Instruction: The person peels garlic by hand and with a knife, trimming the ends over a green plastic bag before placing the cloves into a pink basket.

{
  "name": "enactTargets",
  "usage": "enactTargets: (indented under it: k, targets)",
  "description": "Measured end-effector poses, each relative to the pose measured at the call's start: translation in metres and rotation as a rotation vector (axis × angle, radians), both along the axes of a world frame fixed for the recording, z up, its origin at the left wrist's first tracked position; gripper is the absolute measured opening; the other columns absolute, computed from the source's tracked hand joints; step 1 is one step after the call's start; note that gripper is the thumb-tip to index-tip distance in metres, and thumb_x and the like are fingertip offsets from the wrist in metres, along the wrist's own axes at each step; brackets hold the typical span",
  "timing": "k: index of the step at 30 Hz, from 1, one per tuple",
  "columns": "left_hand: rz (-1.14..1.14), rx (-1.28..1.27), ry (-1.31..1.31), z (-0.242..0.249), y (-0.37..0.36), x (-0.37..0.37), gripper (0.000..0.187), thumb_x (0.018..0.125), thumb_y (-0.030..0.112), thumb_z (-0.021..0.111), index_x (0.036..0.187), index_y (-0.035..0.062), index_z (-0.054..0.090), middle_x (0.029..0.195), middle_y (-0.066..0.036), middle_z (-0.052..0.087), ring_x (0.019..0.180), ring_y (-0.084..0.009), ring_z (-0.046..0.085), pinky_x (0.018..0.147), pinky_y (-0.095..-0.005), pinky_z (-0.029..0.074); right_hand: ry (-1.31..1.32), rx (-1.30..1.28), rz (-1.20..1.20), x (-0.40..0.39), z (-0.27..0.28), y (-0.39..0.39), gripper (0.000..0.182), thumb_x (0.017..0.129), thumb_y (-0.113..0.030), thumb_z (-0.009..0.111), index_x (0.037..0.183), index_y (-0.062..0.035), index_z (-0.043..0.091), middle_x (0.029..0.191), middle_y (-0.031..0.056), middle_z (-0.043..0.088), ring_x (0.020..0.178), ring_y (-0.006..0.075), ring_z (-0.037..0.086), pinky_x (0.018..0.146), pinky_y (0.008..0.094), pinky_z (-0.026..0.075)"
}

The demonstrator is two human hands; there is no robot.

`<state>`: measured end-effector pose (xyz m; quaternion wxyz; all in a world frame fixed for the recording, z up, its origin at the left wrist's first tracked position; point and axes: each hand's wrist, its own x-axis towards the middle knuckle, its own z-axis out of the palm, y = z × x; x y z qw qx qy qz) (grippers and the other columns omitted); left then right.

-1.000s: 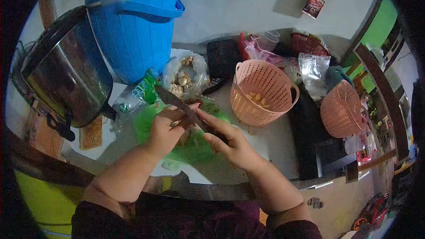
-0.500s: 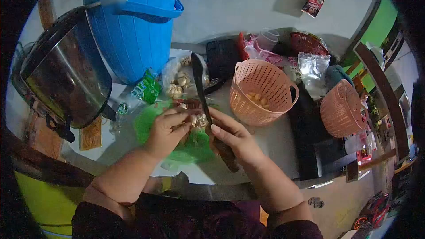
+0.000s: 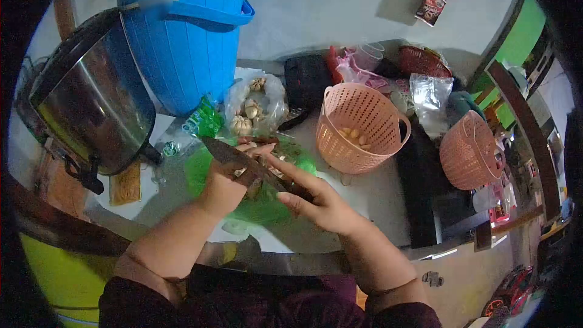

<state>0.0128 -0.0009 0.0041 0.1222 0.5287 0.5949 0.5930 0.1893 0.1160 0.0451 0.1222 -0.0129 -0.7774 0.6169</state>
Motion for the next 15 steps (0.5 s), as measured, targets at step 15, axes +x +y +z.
enactTargets:
  k: [15]
  targets:
    - [-0.013,0.030,0.033,0.002,-0.001,0.003,0.037,0.079,-0.009,0.059,0.113,0.0018,0.066,0.104,-0.006,0.064,0.097,-0.0168,0.060,0.086,-0.0294,0.047,0.098,0.148,-0.001,-0.002,-0.006,0.004,0.056,0.094,-0.011,0.057,0.145,-0.0039,0.035,0.144,0.0140,0.043,0.131,0.0192,0.041,0.106,0.0334,0.032]
